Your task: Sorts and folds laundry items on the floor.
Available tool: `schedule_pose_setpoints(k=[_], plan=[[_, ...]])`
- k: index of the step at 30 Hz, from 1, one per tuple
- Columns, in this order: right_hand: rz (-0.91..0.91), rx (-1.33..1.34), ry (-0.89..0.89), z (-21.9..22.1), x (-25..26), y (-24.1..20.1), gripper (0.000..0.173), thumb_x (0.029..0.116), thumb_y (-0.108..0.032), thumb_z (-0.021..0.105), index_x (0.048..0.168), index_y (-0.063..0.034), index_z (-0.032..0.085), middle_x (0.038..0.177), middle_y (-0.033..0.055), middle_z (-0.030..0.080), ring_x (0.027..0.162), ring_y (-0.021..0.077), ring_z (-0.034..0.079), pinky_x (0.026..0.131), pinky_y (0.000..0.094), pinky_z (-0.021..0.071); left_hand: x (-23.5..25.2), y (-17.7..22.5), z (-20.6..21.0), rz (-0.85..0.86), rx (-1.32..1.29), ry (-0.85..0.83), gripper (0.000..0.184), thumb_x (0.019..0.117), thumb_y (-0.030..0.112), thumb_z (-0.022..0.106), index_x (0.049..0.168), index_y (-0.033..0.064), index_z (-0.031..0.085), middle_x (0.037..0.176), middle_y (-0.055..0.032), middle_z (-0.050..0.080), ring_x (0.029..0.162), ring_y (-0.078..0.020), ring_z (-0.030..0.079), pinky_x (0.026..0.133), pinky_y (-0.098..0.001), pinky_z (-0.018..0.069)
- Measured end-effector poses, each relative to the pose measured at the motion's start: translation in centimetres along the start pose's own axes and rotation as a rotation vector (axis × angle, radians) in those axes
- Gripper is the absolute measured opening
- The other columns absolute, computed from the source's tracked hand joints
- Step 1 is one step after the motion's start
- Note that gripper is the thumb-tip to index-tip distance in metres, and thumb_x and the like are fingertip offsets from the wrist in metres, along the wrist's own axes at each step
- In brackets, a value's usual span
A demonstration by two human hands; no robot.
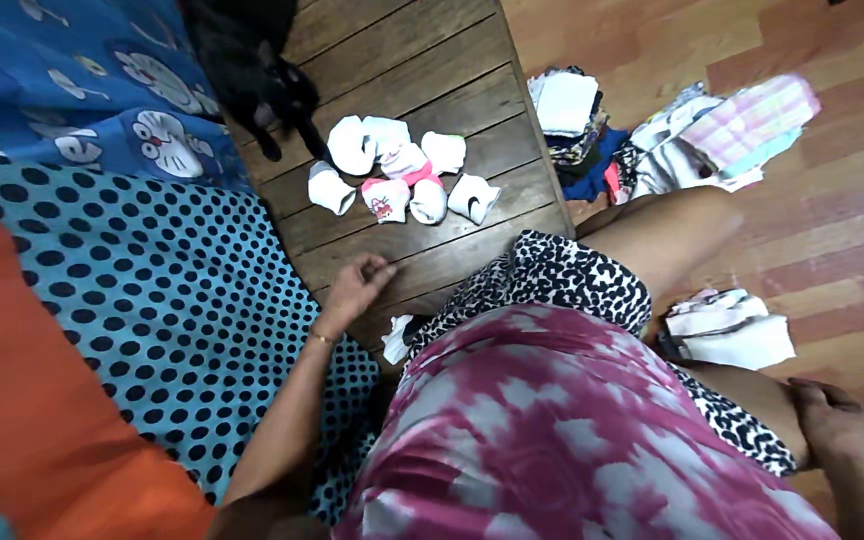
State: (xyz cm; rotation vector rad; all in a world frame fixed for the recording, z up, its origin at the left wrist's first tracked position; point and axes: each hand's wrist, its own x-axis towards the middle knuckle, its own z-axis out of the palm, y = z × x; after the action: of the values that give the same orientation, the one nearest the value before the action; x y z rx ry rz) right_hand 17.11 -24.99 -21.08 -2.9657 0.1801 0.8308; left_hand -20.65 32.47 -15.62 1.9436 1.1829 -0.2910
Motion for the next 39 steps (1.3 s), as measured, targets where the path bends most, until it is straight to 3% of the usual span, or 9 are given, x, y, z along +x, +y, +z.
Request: schedule_pose_setpoints(k=[5, 11, 14, 16, 21, 25, 31, 36, 39], plan=[[-0.006, 0.041, 0.014, -0.1, -0.7, 0.0, 0.045, 0.1069, -0.041, 0.049, 0.126, -0.0053, 0.069, 0.126, 0.0295, 0.066, 0.123, 0.0491, 0.059, 0.102, 0.0727, 0.0394, 8.8, 1.1, -2.7, 0.112, 0.18, 0.517, 0.042, 0.096, 0.023, 0.066, 0.131, 0.0016, 0.061, 0.136, -0.026, 0.058, 0.13, -0.0439, 0.052, 0.108, -0.0582, 0.0424], [-0.001, 0.028, 0.029, 0.3, -0.5, 0.9, 0.046, 0.1063, -0.043, 0.049, 0.125, -0.0072, 0.07, 0.126, 0.0295, 0.066, 0.124, 0.05, 0.058, 0.101, 0.0736, 0.0398, 17.3, -1.0, -4.3, 0.206, 0.313, 0.477, 0.085, 0.0824, 0.022, 0.078, 0.157, 0.0117, 0.038, 0.161, -0.0236, 0.034, 0.149, -0.0455, 0.03, 0.117, -0.0641, 0.0286], [0.004, 0.035, 0.031, 0.4, -0.6, 0.8, 0.046, 0.1063, -0.044, 0.05, 0.126, -0.0081, 0.07, 0.127, 0.0287, 0.066, 0.125, 0.0494, 0.058, 0.102, 0.0733, 0.0393, 19.1, -0.9, -4.8, 0.212, 0.287, 0.469, 0.067, 0.089, 0.011, 0.069, 0.152, 0.011, 0.046, 0.151, -0.0225, 0.049, 0.137, -0.0408, 0.05, 0.112, -0.0571, 0.0424], [0.007, 0.036, 0.028, 0.4, -0.6, 0.8, 0.046, 0.1066, -0.044, 0.049, 0.127, -0.0081, 0.07, 0.128, 0.0287, 0.065, 0.126, 0.0497, 0.057, 0.102, 0.0733, 0.039, 19.4, -0.6, -5.7, 0.142, 0.111, 0.507, 0.05, 0.0936, 0.008, 0.06, 0.143, 0.0064, 0.055, 0.138, -0.0217, 0.061, 0.13, -0.0357, 0.058, 0.109, -0.0527, 0.0462], [0.023, 0.027, 0.009, 0.2, -0.6, 0.5, 0.048, 0.1065, -0.044, 0.048, 0.129, -0.0065, 0.068, 0.13, 0.03, 0.063, 0.127, 0.0498, 0.056, 0.103, 0.0729, 0.0386, 15.2, 1.9, -7.4, -0.026, -0.931, 0.36, 0.037, 0.0995, 0.013, 0.046, 0.136, 0.0052, 0.046, 0.119, -0.0096, 0.063, 0.105, -0.0186, 0.064, 0.089, -0.04, 0.0558], [0.016, 0.045, 0.007, 0.1, -0.3, 0.6, 0.049, 0.1062, -0.044, 0.049, 0.127, -0.0047, 0.069, 0.127, 0.0307, 0.065, 0.123, 0.0501, 0.058, 0.101, 0.0731, 0.0398, 7.2, 1.5, -7.5, -0.062, -0.478, -0.082, 0.038, 0.0882, -0.003, 0.055, 0.126, 0.0009, 0.057, 0.105, -0.0059, 0.066, 0.091, -0.0116, 0.063, 0.083, -0.0354, 0.0551], [0.011, 0.036, -0.01, 0.0, 0.2, 0.2, 0.048, 0.1064, -0.044, 0.049, 0.126, -0.0056, 0.069, 0.126, 0.0302, 0.065, 0.123, 0.0506, 0.059, 0.1, 0.0744, 0.04, 0.2, 0.9, 0.2, -0.084, 0.171, -0.722, 0.034, 0.0934, 0.001, 0.062, 0.127, 0.0033, 0.067, 0.116, -0.0193, 0.068, 0.105, -0.03, 0.065, 0.094, -0.0521, 0.0495], [0.014, 0.03, -0.002, -0.1, 0.0, -0.1, 0.046, 0.106, -0.043, 0.05, 0.125, -0.0061, 0.07, 0.126, 0.0293, 0.066, 0.124, 0.0496, 0.058, 0.101, 0.0731, 0.0399, 1.8, 3.4, -0.7, 0.024, 0.324, -0.59, 0.043, 0.0905, 0.002, 0.069, 0.133, 0.0074, 0.066, 0.129, -0.0199, 0.066, 0.119, -0.0375, 0.062, 0.102, -0.0602, 0.0471], [0.032, 0.028, 0.0, 0.1, 0.0, -0.3, 0.046, 0.1058, -0.044, 0.05, 0.125, -0.0071, 0.071, 0.127, 0.0294, 0.065, 0.125, 0.0495, 0.058, 0.102, 0.0733, 0.0396, 5.5, 4.9, -2.3, 0.177, 0.396, -0.209, 0.028, 0.0975, 0.008, 0.059, 0.123, 0.0075, 0.07, 0.117, -0.0179, 0.071, 0.109, -0.0366, 0.068, 0.094, -0.0614, 0.0522]])
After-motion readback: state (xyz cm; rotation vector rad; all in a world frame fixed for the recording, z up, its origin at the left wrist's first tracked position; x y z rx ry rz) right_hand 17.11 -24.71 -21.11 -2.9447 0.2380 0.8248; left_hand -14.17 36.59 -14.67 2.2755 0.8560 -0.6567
